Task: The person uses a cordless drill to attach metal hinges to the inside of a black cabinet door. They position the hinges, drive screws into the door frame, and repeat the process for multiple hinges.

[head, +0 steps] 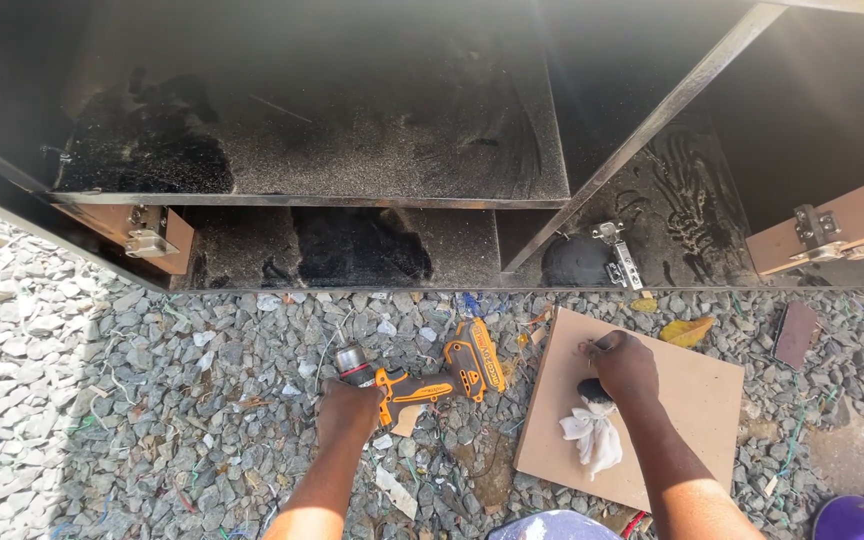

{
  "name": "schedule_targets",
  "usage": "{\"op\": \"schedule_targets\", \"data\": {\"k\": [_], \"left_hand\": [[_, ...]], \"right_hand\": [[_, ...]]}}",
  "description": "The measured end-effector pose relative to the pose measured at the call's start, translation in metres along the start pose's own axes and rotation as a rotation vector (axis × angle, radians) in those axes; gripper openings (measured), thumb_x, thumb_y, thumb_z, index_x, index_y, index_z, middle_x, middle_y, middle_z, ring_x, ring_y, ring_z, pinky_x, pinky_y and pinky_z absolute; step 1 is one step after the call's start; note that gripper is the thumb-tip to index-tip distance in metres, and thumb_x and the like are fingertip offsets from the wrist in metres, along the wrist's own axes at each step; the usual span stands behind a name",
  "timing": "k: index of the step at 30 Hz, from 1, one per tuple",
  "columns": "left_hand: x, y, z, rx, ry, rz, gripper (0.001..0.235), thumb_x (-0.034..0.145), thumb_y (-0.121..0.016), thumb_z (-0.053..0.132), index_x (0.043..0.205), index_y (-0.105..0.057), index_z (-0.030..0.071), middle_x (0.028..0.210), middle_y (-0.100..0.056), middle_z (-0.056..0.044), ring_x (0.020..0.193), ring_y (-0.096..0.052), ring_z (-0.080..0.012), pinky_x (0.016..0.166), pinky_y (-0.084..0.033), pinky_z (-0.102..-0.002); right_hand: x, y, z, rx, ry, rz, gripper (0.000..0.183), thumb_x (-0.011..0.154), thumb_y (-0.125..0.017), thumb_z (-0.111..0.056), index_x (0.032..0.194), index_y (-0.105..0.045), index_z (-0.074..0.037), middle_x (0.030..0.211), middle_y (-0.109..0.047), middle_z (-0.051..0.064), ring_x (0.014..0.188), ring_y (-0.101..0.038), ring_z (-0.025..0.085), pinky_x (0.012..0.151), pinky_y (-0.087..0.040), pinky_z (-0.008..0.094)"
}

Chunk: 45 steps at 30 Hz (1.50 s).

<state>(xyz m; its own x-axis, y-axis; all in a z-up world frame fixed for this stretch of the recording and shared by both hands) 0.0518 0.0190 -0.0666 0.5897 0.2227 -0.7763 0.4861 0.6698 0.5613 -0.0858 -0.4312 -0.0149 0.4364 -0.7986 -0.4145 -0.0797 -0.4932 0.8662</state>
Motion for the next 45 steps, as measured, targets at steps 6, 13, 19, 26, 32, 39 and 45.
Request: {"op": "schedule_targets", "data": {"k": [6, 13, 19, 26, 32, 39, 45], "left_hand": [[0.004, -0.002, 0.0, -0.011, -0.008, -0.006, 0.061, 0.089, -0.074, 0.031, 0.136, -0.044, 0.009, 0.126, -0.07, -0.017, 0.109, -0.071, -0.0339, 0.09, -0.057, -0.048], [0.029, -0.014, -0.013, -0.017, 0.02, 0.043, 0.07, 0.085, -0.082, 0.039, 0.134, -0.044, 0.008, 0.134, -0.066, -0.021, 0.114, -0.071, -0.0398, 0.089, -0.059, -0.051], [0.001, -0.004, -0.002, -0.23, -0.126, -0.001, 0.082, 0.079, -0.084, 0.042, 0.136, -0.045, -0.002, 0.128, -0.067, -0.027, 0.121, -0.067, -0.0435, 0.099, -0.055, -0.052], [-0.022, 0.013, 0.007, -0.197, -0.151, -0.033, 0.08, 0.08, -0.089, 0.027, 0.136, -0.039, 0.0, 0.133, -0.061, -0.026, 0.124, -0.065, -0.0438, 0.101, -0.056, -0.052], [-0.01, 0.005, 0.004, -0.182, -0.168, -0.063, 0.08, 0.078, -0.087, 0.018, 0.136, -0.035, 0.002, 0.132, -0.057, -0.024, 0.122, -0.064, -0.0449, 0.098, -0.059, -0.055], [0.012, -0.016, -0.005, -0.1, -0.064, -0.044, 0.119, 0.072, -0.1, 0.016, 0.158, -0.019, 0.012, 0.153, -0.039, -0.021, 0.135, -0.054, -0.0379, 0.112, -0.052, -0.048], [0.017, -0.019, -0.009, -0.075, -0.06, -0.033, 0.115, 0.072, -0.098, 0.02, 0.156, -0.021, 0.016, 0.154, -0.037, -0.022, 0.133, -0.055, -0.0384, 0.104, -0.054, -0.051]], "right_hand": [[0.009, -0.005, 0.005, -0.014, 0.016, 0.002, 0.035, 0.091, -0.073, -0.046, 0.095, -0.069, -0.011, 0.093, -0.076, 0.014, 0.088, -0.069, 0.034, 0.069, -0.049, 0.044], [-0.004, 0.001, -0.001, 0.002, 0.015, -0.006, 0.04, 0.09, -0.075, -0.049, 0.095, -0.063, -0.012, 0.093, -0.075, 0.015, 0.09, -0.068, 0.033, 0.07, -0.049, 0.045], [-0.005, -0.004, -0.01, 0.069, 0.065, 0.012, 0.041, 0.096, -0.07, -0.03, 0.128, -0.062, -0.004, 0.115, -0.072, 0.029, 0.108, -0.072, 0.045, 0.078, -0.064, 0.056], [-0.008, -0.001, -0.002, 0.08, 0.054, 0.022, 0.048, 0.093, -0.075, -0.029, 0.129, -0.058, -0.002, 0.116, -0.071, 0.029, 0.107, -0.072, 0.045, 0.078, -0.064, 0.055], [-0.002, -0.004, 0.011, 0.155, 0.046, 0.013, 0.057, 0.091, -0.078, -0.028, 0.134, -0.056, 0.002, 0.119, -0.07, 0.031, 0.109, -0.07, 0.046, 0.081, -0.064, 0.056], [0.013, -0.007, 0.038, 0.107, -0.075, 0.054, 0.067, 0.086, -0.072, -0.053, 0.132, -0.064, -0.006, 0.116, -0.074, 0.02, 0.109, -0.068, 0.036, 0.085, -0.053, 0.046], [0.033, -0.006, 0.067, 0.188, -0.08, 0.116, 0.044, 0.088, -0.069, -0.034, 0.124, -0.074, -0.01, 0.121, -0.074, 0.017, 0.114, -0.066, 0.036, 0.094, -0.052, 0.045]]}}
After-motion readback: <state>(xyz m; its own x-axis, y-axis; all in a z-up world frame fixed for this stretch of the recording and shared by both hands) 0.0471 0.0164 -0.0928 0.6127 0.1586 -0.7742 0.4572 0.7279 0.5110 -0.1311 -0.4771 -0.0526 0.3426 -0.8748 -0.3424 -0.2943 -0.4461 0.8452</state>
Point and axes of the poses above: each hand's wrist, its own x-axis towards the middle knuckle, its own y-axis out of the back of the hand, z = x × y, the point moved 9 cm from there along x, towards the middle knuckle
